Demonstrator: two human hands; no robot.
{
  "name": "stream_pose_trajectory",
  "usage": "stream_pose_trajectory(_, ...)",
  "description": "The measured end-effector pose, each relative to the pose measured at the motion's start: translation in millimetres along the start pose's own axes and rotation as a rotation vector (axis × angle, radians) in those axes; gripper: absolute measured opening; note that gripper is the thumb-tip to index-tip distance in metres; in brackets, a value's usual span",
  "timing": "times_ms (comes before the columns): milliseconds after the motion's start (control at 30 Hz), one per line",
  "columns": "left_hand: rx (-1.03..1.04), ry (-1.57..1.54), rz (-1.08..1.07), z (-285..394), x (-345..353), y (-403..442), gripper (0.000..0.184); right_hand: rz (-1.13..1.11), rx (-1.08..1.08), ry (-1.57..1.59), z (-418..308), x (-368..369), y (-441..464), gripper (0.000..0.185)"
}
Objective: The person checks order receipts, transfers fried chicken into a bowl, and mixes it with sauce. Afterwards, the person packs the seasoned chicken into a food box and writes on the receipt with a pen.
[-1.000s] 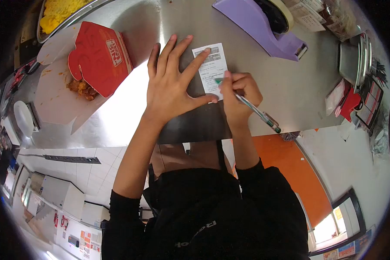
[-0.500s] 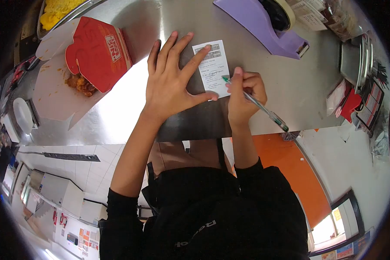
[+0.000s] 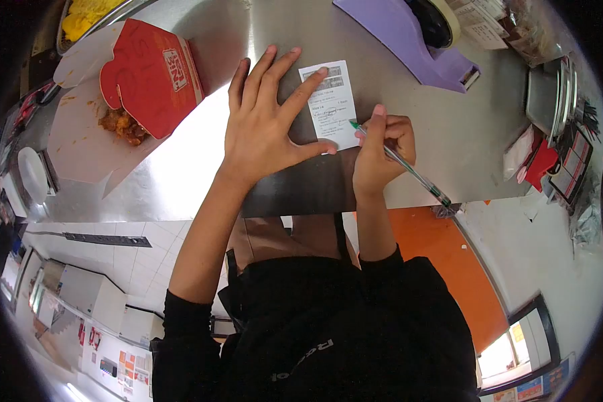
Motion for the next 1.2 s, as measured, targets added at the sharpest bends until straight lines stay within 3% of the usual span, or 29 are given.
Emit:
stream_pose_trajectory(100,0.003,-0.004,0.002,0.0,0.1,0.3,0.097,-0.125,-0.047,-0.033,2.9,-2.4,-4.9,0.034)
stream_pose_trajectory(267,-0.003,-0.056,0.043,3.2,-4.6,0.8,0.090,-0.146,-0.087,-0.134,4.2,-3.6,-4.0,0.034)
stream_pose_trajectory(400,0.003,-0.031,0.032,1.8,-3.4,0.4,0.092,-0.003,0.006,-0.008,3.3,-3.2,-3.2,0.035)
stream_pose_trajectory(500,0.009,0.008,0.004,-0.1,0.4,0.3,0.097,-0.154,-0.119,-0.069,8.8,-6.0,-6.1,0.035)
stream_pose_trajectory(600,0.006,0.013,0.001,1.2,0.8,0.2,0.097,-0.223,-0.071,-0.155,-1.4,-4.5,-3.8,0.035)
stream_pose_trajectory(700,0.007,-0.009,0.019,1.0,-0.6,0.3,0.095,-0.063,-0.076,-0.093,13.1,-11.3,-4.4,0.029)
stream_pose_trajectory(800,0.001,-0.061,0.043,2.3,-4.1,0.7,0.089,0.097,0.028,0.166,-1.2,-1.7,0.3,0.024)
stream_pose_trajectory(900,0.001,-0.052,0.036,3.6,-4.5,1.5,0.090,0.007,-0.125,0.040,5.8,-3.0,2.7,0.026)
stream_pose_trajectory(1100,-0.001,-0.054,0.038,3.5,-5.3,1.8,0.091,-0.094,0.023,0.096,2.7,-6.2,-4.5,0.028)
stream_pose_trajectory(1200,-0.004,-0.054,0.031,3.7,-4.7,1.5,0.090,-0.111,-0.019,0.072,-0.8,-1.8,-4.3,0.031)
Point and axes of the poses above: each hand's wrist, its own y-axis towards the middle knuckle, its own x-axis out of the palm, z = x × y, the point moved 2 cm from there along y, towards the middle knuckle, and after that the axes turned 1 degree about -z, right-handed, at the moved point
